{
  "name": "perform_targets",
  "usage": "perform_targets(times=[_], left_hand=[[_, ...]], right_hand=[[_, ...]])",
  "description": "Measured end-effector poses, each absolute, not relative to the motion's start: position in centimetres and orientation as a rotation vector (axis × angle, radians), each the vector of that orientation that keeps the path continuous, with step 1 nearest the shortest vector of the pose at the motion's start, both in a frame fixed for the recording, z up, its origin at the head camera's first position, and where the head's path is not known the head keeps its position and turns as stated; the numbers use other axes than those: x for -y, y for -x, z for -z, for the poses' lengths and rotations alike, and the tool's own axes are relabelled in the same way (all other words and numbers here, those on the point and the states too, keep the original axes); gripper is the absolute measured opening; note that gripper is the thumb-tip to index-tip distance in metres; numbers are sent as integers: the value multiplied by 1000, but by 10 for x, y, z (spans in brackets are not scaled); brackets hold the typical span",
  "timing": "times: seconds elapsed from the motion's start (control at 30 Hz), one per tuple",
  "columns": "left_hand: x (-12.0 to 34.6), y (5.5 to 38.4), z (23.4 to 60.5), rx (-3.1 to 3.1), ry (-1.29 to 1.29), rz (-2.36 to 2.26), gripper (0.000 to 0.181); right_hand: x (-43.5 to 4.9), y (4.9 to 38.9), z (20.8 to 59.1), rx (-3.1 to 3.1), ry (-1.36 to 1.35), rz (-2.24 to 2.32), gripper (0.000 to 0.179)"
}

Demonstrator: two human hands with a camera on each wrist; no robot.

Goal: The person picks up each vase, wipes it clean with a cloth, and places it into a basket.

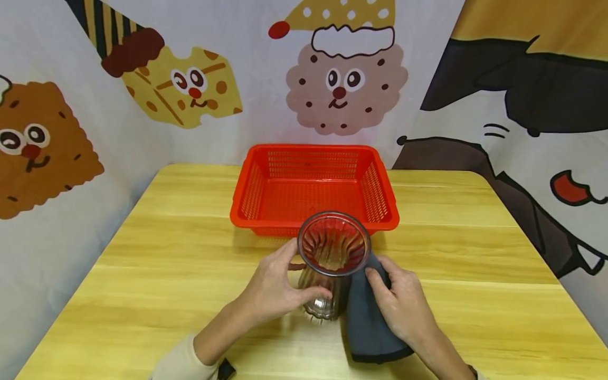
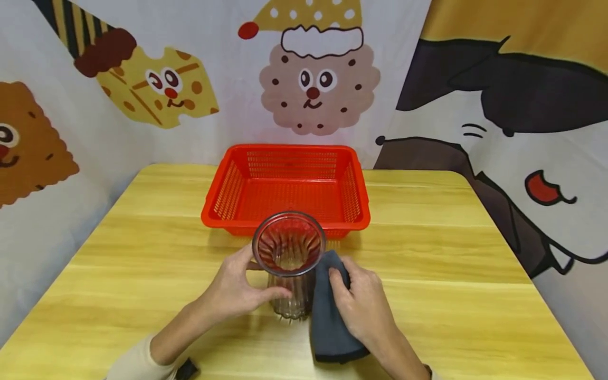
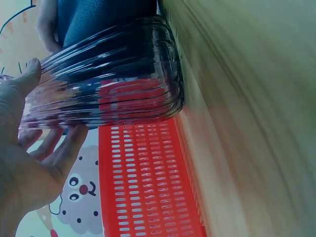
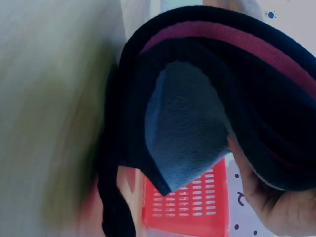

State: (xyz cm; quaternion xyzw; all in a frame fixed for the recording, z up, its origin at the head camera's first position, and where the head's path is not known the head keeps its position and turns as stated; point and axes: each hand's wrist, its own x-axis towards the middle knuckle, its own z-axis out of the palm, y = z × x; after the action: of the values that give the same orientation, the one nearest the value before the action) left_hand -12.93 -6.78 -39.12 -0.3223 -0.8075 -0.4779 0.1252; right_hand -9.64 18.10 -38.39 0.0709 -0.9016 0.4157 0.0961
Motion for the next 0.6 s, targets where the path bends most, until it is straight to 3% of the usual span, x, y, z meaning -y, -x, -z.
perform_targets(times=[0.6], left_hand=[[62, 127, 393, 2372, 870, 1327, 93]], right_hand=[[-182, 103, 391, 2767, -208, -1147, 14]])
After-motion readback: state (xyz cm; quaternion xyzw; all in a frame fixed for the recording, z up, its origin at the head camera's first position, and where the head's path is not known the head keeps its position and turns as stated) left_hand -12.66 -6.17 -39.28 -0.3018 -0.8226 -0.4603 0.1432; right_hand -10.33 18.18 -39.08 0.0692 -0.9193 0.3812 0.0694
